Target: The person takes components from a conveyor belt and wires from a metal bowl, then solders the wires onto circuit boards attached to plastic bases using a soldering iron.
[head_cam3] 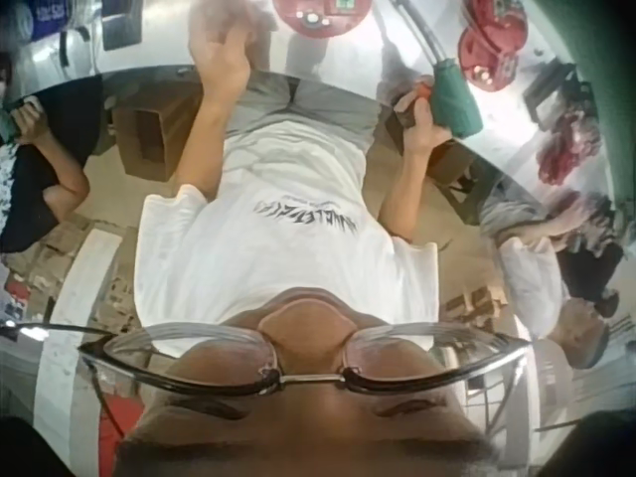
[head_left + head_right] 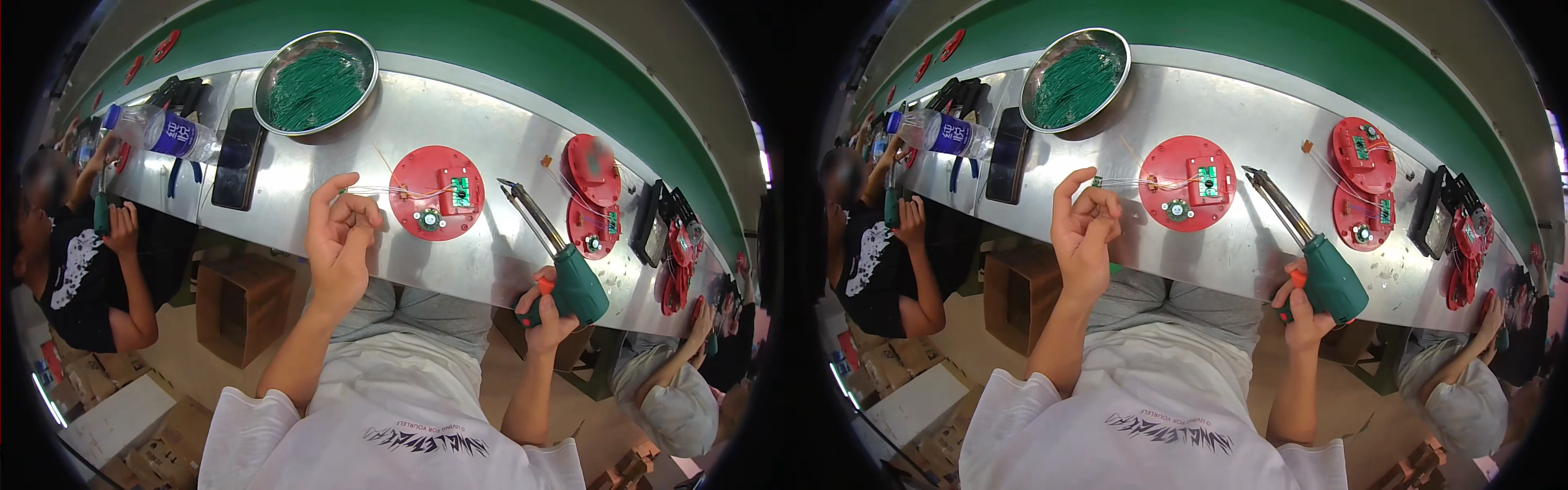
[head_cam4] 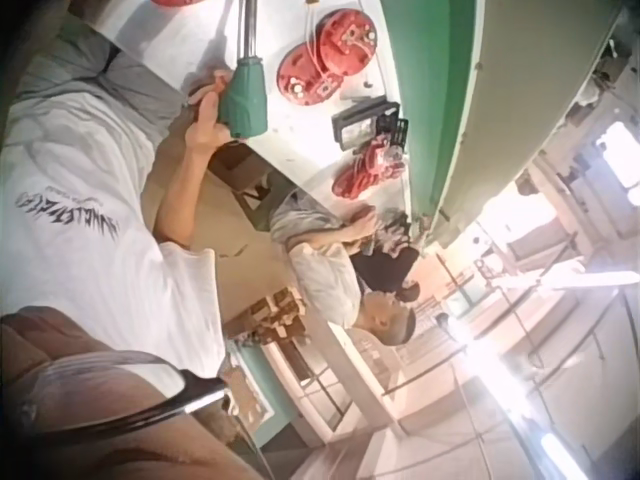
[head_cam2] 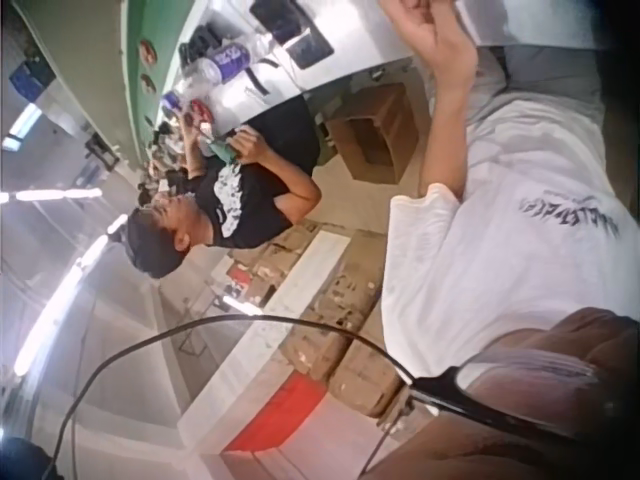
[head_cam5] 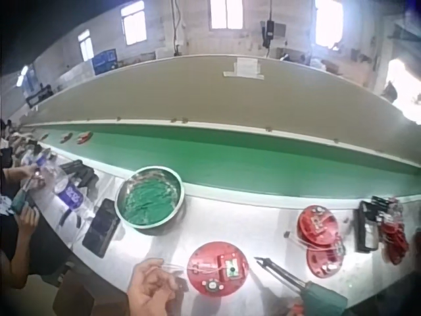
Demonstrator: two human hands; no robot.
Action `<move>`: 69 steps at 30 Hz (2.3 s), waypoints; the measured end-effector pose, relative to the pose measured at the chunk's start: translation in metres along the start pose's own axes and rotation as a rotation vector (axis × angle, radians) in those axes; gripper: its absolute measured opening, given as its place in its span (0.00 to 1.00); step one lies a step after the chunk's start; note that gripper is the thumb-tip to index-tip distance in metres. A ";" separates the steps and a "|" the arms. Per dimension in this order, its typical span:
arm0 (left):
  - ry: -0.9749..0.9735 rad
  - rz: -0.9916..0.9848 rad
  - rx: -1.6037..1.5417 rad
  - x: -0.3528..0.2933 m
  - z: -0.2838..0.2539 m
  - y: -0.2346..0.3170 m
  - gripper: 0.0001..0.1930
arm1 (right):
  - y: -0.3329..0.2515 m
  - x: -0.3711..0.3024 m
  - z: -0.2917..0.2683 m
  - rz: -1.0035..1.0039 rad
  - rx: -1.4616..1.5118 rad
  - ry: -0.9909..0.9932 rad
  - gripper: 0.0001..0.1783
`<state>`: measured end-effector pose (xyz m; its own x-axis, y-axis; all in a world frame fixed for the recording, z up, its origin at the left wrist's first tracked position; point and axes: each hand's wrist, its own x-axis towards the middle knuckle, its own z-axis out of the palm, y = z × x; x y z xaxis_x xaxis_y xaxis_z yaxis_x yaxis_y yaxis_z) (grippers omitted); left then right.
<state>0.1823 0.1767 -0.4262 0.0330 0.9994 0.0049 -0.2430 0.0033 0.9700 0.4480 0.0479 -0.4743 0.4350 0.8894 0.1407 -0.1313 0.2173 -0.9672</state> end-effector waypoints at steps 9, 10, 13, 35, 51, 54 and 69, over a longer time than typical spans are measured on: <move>-0.034 -0.040 -0.013 -0.001 -0.006 -0.006 0.31 | -0.002 0.001 0.000 0.018 0.040 0.004 0.29; -0.030 -0.041 -0.004 -0.001 -0.006 -0.005 0.31 | -0.001 0.001 -0.002 0.021 0.046 0.008 0.29; -0.111 -0.101 -0.149 -0.001 -0.007 -0.001 0.30 | -0.001 0.001 -0.006 0.027 0.051 0.019 0.27; -0.210 0.625 0.784 0.019 0.028 -0.012 0.10 | -0.014 -0.014 0.008 0.035 -0.242 -0.123 0.24; -0.195 0.796 0.911 0.037 0.039 -0.055 0.10 | -0.020 -0.009 0.012 0.104 -0.384 -0.078 0.14; -0.191 0.800 0.922 0.037 0.039 -0.055 0.11 | -0.019 -0.008 0.010 0.093 -0.383 -0.105 0.13; -0.189 0.802 0.884 0.038 0.037 -0.055 0.12 | -0.018 -0.009 0.005 0.070 -0.412 -0.149 0.16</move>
<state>0.2328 0.2133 -0.4706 0.3357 0.6859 0.6456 0.4851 -0.7134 0.5057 0.4420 0.0376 -0.4571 0.3007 0.9510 0.0712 0.2230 0.0025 -0.9748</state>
